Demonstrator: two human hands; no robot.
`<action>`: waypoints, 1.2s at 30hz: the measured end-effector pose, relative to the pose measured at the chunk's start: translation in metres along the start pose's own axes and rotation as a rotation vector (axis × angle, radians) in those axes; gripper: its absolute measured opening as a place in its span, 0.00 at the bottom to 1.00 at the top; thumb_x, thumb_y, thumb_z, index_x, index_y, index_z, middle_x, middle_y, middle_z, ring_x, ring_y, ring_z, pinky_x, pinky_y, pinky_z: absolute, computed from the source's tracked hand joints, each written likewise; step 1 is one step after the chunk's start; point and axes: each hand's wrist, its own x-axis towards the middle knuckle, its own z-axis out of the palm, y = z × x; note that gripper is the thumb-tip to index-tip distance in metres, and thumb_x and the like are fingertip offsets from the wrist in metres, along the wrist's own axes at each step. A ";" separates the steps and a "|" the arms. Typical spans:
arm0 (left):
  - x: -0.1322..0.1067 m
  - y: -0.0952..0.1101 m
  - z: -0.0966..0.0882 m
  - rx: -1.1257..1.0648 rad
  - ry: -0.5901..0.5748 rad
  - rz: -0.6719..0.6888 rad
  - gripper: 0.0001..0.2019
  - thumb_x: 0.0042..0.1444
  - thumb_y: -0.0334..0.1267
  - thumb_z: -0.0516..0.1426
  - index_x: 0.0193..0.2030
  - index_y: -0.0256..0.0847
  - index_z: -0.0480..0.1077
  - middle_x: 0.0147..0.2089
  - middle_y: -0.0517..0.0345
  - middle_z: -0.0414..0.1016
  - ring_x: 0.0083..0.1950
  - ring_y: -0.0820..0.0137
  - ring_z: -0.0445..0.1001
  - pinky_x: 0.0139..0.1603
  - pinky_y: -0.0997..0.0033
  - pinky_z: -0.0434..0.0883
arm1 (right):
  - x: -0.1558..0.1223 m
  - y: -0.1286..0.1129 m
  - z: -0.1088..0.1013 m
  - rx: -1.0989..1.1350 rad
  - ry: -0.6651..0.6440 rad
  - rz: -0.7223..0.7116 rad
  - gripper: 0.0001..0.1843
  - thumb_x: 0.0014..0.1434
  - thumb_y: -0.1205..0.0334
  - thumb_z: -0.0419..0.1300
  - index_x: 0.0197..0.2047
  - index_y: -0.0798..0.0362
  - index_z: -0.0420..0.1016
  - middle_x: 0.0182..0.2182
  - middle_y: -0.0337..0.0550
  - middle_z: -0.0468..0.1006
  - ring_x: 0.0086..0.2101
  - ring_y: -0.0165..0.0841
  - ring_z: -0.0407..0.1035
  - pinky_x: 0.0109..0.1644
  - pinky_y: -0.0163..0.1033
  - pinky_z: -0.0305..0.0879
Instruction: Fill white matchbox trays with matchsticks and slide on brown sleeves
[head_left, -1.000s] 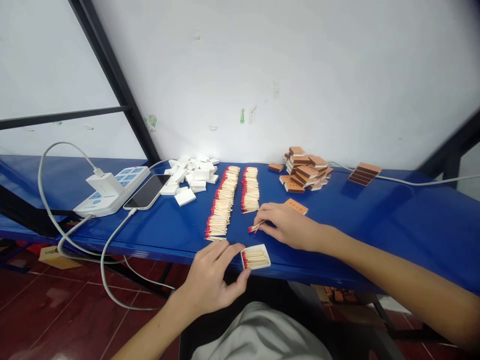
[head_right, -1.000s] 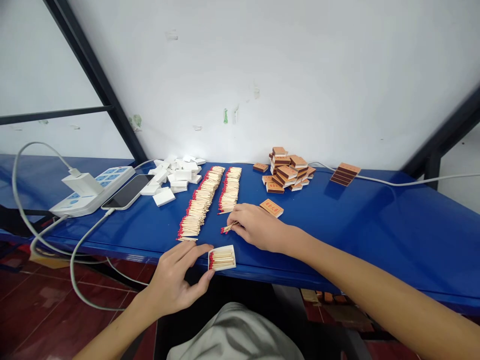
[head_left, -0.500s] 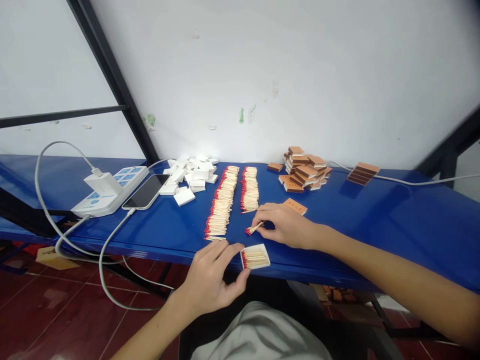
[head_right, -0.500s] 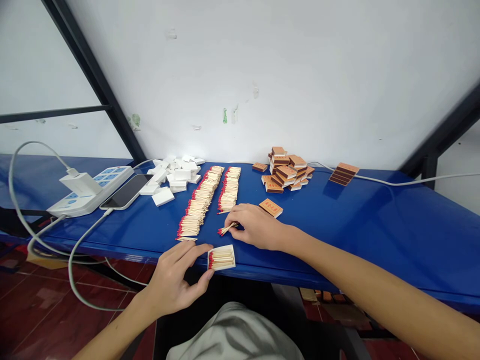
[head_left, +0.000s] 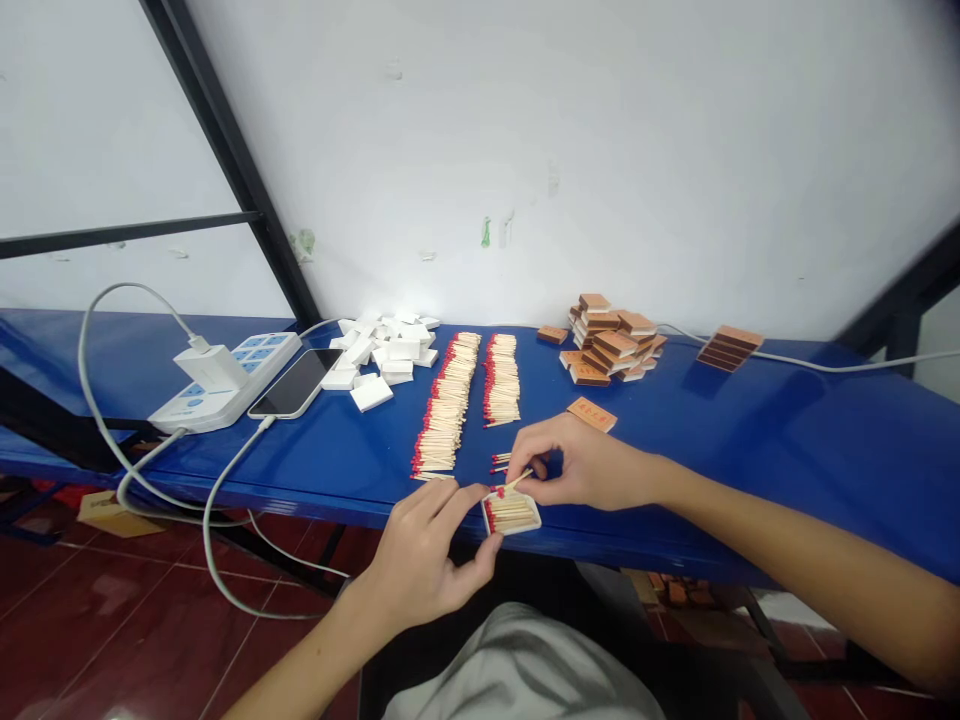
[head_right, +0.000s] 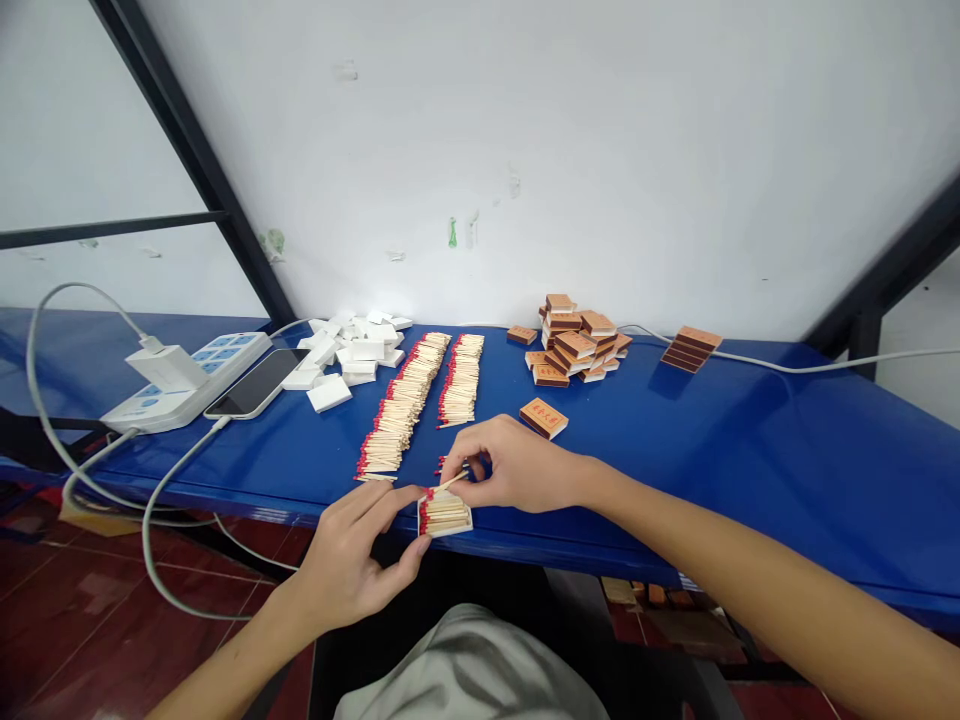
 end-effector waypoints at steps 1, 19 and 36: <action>0.000 0.000 0.000 -0.001 -0.002 0.000 0.14 0.59 0.36 0.58 0.50 0.37 0.69 0.38 0.51 0.75 0.37 0.64 0.74 0.38 0.64 0.73 | -0.001 0.000 0.002 -0.025 -0.015 -0.018 0.06 0.57 0.66 0.63 0.37 0.55 0.82 0.32 0.41 0.79 0.27 0.27 0.67 0.31 0.32 0.63; 0.002 0.000 -0.001 -0.019 -0.013 -0.007 0.13 0.59 0.37 0.58 0.50 0.37 0.70 0.38 0.52 0.75 0.36 0.65 0.73 0.38 0.66 0.73 | -0.004 -0.005 0.009 -0.159 -0.003 -0.181 0.05 0.60 0.63 0.64 0.34 0.55 0.80 0.28 0.39 0.75 0.30 0.27 0.68 0.39 0.35 0.61; 0.000 -0.001 0.001 -0.022 -0.024 0.000 0.13 0.59 0.36 0.58 0.51 0.38 0.69 0.38 0.52 0.75 0.37 0.65 0.73 0.38 0.66 0.72 | -0.003 -0.001 0.015 -0.203 -0.032 -0.024 0.07 0.58 0.61 0.64 0.30 0.53 0.80 0.17 0.31 0.69 0.21 0.24 0.61 0.32 0.32 0.57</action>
